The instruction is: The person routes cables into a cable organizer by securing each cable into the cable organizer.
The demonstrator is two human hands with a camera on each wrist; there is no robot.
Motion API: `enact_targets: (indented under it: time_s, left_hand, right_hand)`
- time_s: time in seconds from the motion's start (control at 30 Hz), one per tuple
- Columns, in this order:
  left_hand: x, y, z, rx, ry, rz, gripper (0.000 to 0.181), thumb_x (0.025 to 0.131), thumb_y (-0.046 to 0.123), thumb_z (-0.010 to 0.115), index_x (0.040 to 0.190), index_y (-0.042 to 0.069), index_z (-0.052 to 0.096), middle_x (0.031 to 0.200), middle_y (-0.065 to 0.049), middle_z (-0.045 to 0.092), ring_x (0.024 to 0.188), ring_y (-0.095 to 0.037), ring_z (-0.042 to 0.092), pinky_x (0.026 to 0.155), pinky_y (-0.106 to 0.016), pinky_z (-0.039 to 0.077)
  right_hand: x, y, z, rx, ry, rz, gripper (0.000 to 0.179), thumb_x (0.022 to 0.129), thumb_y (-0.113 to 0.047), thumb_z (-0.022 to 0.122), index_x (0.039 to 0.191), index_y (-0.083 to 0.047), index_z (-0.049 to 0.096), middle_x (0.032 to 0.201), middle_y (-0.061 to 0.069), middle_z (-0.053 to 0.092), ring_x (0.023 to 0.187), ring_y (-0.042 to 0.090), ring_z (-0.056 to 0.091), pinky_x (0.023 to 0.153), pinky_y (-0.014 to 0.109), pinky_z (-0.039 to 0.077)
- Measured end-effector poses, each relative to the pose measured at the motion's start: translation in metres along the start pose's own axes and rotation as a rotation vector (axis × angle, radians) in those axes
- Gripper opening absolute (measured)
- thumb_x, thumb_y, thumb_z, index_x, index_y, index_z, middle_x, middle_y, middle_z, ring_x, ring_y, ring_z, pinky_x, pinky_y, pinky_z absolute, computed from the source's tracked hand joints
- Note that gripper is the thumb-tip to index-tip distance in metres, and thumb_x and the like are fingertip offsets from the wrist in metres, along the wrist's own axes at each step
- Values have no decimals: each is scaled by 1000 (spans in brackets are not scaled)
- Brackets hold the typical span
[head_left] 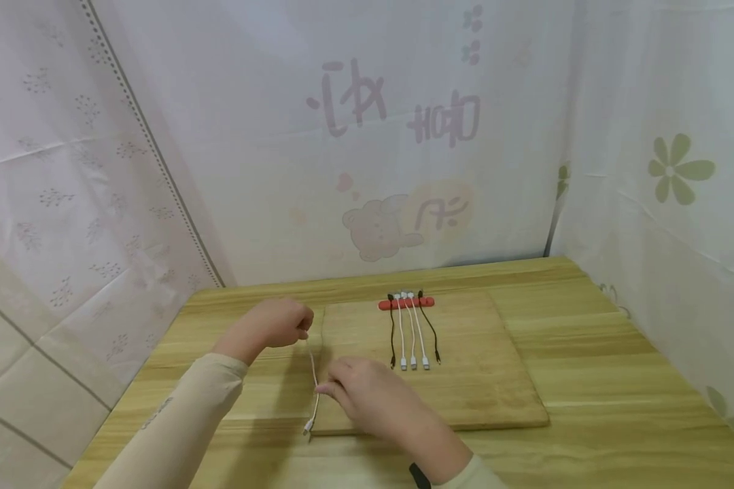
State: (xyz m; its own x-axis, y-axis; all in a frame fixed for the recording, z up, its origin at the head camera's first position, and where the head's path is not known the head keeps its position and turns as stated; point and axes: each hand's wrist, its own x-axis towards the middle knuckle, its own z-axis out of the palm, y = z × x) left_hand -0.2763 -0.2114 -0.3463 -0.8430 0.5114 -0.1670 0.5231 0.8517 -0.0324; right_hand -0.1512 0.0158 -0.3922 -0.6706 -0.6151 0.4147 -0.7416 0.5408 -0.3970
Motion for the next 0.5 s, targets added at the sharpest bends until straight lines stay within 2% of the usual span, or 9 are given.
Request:
enact_targets:
  time_s: [0.07,0.17,0.27,0.33,0.43,0.5]
  left_hand:
    - [2,7,-6,13,2,9,25,97,19,78,78,19,62,76,6,61,69,-12,54,65,-32,46]
    - [4,15,-14,19,-10,9,26,98,20,77,77,20,63,76,7,61,68,-12,54,65,-32,46]
    - [6,22,-19,12,-30,7,27,98,21,77,75,20,63,74,7,60,67,-11,51,64,-31,44]
    - [6,25,-21,-10,-42,11,28,98,21,77,74,20,63,72,7,57,65,-10,48,63,-30,42]
    - [7,29,-23,-44,-53,20,30,98,19,77,72,19,62,70,8,54,64,-10,45,62,-29,39]
    - [8,32,-23,-62,-62,15,31,98,19,77,71,19,62,69,8,53,64,-10,45,62,-29,39]
  right_hand:
    - [-1,2,-3,7,-12,24,17,108,-25,64,95,-14,67,80,-8,58,68,0,46,64,15,45]
    - [-2,4,-5,-85,-66,21,10,107,-24,66,105,-15,73,92,-8,66,78,2,58,73,18,52]
    - [-4,2,-1,-211,-151,8,16,105,-29,69,115,-19,76,105,-7,71,94,7,68,86,27,58]
    - [-5,0,6,-267,-215,8,22,104,-34,70,121,-22,76,110,-7,72,101,9,69,91,32,58]
    - [-4,-5,20,-295,-304,37,27,102,-42,71,126,-30,75,112,-9,69,104,8,67,90,35,56]
    - [-2,-9,31,-320,-344,36,26,101,-46,72,124,-33,74,111,-10,68,103,7,66,87,34,56]
